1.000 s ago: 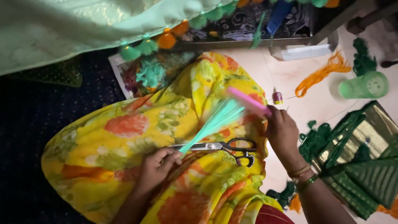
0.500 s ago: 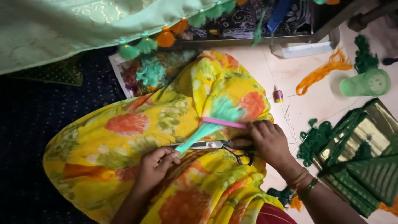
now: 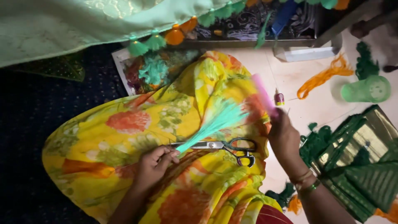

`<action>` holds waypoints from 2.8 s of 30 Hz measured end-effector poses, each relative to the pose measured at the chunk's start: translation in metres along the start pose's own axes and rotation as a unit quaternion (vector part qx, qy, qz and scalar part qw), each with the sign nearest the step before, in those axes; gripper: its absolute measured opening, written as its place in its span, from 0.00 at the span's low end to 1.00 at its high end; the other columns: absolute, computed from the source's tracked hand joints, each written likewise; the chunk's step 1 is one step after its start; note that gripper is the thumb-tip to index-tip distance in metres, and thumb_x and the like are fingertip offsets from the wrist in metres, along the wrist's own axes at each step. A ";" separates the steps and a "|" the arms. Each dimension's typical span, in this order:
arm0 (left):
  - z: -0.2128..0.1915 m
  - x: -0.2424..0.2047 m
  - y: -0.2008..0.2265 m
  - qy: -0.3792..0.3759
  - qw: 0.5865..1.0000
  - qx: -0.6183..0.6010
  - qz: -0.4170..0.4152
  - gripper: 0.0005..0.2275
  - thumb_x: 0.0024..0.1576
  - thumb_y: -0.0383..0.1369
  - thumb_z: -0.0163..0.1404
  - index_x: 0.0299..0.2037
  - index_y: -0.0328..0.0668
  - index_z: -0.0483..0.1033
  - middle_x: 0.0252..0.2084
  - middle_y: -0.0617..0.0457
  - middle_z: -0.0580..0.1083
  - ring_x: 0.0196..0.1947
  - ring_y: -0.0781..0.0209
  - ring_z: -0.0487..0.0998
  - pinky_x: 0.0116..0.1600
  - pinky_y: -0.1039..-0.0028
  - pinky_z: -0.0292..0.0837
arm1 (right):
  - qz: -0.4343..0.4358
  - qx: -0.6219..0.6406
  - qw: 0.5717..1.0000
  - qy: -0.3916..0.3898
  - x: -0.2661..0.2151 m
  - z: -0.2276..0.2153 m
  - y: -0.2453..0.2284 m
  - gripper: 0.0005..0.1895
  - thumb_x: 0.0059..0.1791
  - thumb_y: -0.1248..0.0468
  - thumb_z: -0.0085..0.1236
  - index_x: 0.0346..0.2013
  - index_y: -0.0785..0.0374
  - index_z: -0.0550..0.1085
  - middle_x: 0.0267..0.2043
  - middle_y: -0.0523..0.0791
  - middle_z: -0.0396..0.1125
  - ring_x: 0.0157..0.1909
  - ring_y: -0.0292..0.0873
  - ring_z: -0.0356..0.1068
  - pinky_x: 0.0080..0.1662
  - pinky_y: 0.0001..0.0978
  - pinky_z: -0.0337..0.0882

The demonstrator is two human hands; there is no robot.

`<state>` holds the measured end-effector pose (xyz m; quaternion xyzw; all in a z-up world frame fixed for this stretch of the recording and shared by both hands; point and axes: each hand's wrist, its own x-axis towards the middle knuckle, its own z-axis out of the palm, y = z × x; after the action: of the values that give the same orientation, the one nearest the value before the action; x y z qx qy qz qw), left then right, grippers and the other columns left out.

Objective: Creating and attaching decorative thread tassels to the border of a saree.

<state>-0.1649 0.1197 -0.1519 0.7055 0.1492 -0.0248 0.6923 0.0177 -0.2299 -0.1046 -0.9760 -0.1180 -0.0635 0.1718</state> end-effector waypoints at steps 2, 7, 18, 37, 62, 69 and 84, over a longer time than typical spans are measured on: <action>-0.002 -0.002 0.013 0.005 1.000 0.014 -0.006 0.05 0.61 0.27 0.52 0.39 0.33 0.80 0.29 0.54 0.80 0.31 0.70 0.78 0.41 0.78 0.73 | -0.072 -0.007 0.997 0.013 -0.004 -0.004 -0.011 0.16 0.51 0.61 0.57 0.53 0.57 0.71 0.36 0.50 0.72 0.33 0.56 0.73 0.33 0.46 0.73; -0.011 0.001 0.025 0.024 0.997 0.062 0.026 0.06 0.61 0.28 0.52 0.40 0.34 0.82 0.30 0.55 0.81 0.33 0.70 0.80 0.43 0.79 0.74 | -0.101 0.019 0.995 -0.004 0.005 0.004 0.018 0.17 0.54 0.65 0.53 0.58 0.60 0.70 0.40 0.49 0.74 0.37 0.53 0.75 0.37 0.42 0.74; -0.074 0.015 0.231 0.190 0.855 0.375 0.303 0.06 0.54 0.27 0.60 0.39 0.47 0.85 0.43 0.51 0.77 0.50 0.54 0.74 0.48 0.68 0.73 | -0.137 0.227 0.940 -0.215 0.051 -0.046 -0.056 0.19 0.47 0.72 0.60 0.53 0.64 0.76 0.43 0.47 0.76 0.43 0.46 0.75 0.43 0.36 0.75; -0.019 0.062 0.219 -0.027 0.915 0.145 0.375 0.07 0.65 0.29 0.50 0.37 0.34 0.74 0.31 0.44 0.74 0.32 0.52 0.77 0.41 0.67 0.72 | -0.249 0.603 0.758 -0.026 0.126 -0.229 -0.242 0.04 0.63 0.61 0.48 0.47 0.56 0.70 0.40 0.47 0.73 0.39 0.45 0.79 0.36 0.34 0.81; -0.043 0.074 0.261 0.054 0.932 -0.303 0.190 0.09 0.57 0.25 0.58 0.46 0.29 0.80 0.42 0.49 0.81 0.41 0.64 0.81 0.50 0.71 0.77 | -0.115 0.507 0.832 -0.194 0.135 -0.069 -0.257 0.06 0.49 0.74 0.50 0.37 0.70 0.76 0.28 0.46 0.72 0.26 0.40 0.71 0.28 0.32 0.72; -0.051 0.048 0.275 0.034 0.944 -0.233 0.233 0.06 0.59 0.23 0.56 0.45 0.29 0.80 0.42 0.52 0.81 0.42 0.67 0.80 0.50 0.73 0.77 | -0.113 0.628 0.739 -0.217 0.113 -0.083 -0.271 0.03 0.52 0.72 0.52 0.38 0.69 0.75 0.27 0.45 0.71 0.26 0.39 0.71 0.27 0.31 0.71; -0.049 0.042 0.274 0.007 0.926 -0.300 0.231 0.06 0.58 0.21 0.55 0.43 0.27 0.78 0.37 0.48 0.79 0.36 0.62 0.81 0.45 0.70 0.78 | -0.168 0.666 0.712 -0.145 0.108 -0.053 -0.264 0.06 0.54 0.75 0.53 0.45 0.73 0.75 0.40 0.49 0.74 0.38 0.43 0.76 0.42 0.37 0.78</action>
<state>-0.0662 0.1761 0.1052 0.4802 -0.0124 0.1863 0.8571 0.0506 0.0146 0.0474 -0.5694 -0.3156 0.1465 0.7448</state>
